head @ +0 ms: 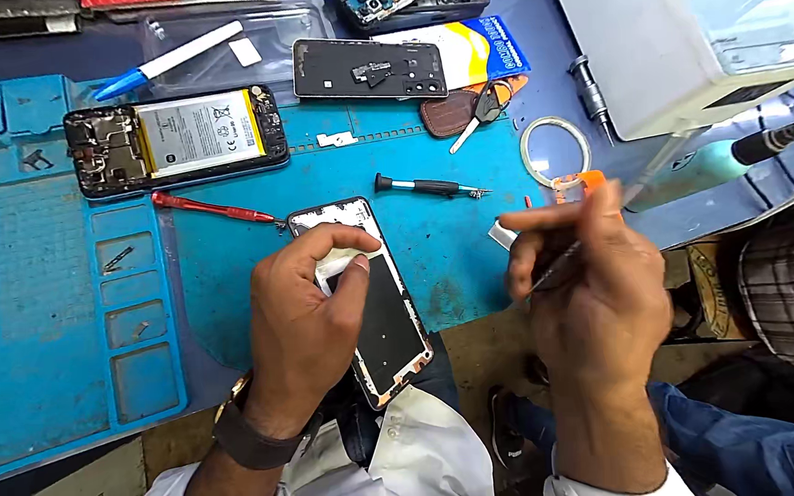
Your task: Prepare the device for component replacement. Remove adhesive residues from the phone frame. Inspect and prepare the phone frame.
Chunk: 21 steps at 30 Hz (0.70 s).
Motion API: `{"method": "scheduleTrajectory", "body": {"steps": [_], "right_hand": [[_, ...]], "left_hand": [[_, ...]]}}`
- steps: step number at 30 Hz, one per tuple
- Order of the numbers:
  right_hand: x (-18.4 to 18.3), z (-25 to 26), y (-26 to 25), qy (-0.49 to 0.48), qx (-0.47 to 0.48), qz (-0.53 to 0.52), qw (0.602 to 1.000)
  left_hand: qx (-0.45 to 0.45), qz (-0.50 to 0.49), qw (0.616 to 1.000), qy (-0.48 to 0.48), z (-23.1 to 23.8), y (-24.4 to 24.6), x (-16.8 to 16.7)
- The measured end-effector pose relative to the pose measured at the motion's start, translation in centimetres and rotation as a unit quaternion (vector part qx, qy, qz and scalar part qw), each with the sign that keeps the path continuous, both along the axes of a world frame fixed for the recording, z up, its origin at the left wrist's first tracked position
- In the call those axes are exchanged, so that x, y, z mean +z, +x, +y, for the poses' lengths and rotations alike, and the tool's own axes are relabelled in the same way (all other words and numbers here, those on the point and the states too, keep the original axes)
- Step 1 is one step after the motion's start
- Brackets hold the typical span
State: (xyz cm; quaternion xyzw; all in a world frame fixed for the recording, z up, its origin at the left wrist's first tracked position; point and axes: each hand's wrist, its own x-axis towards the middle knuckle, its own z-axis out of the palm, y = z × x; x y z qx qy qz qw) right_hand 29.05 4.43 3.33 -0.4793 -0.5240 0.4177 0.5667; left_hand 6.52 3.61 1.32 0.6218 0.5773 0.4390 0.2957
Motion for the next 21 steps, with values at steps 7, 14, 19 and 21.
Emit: {"method": "scheduleTrajectory", "body": {"steps": [7, 14, 19, 21], "right_hand": [[-2.2, -3.7, -2.1, 0.03, -0.073, 0.06, 0.995], [-4.6, -5.9, -3.9, 0.106, -0.11, 0.008, 0.988], [-5.1, -7.8, -3.6, 0.14, -0.082, -0.039, 0.986], [-5.3, -8.8, -3.4, 0.135, -0.062, -0.051, 0.988]], "left_hand": [[0.006, 0.061, 0.997, -0.051, 0.6, 0.1, 0.3], [-0.032, 0.043, 0.997, -0.048, 0.8, -0.2, 0.5], [-0.024, 0.018, 0.999, -0.032, 0.7, 0.0, 0.3], [-0.022, 0.017, 0.999, -0.033, 0.7, 0.0, 0.4]]}}
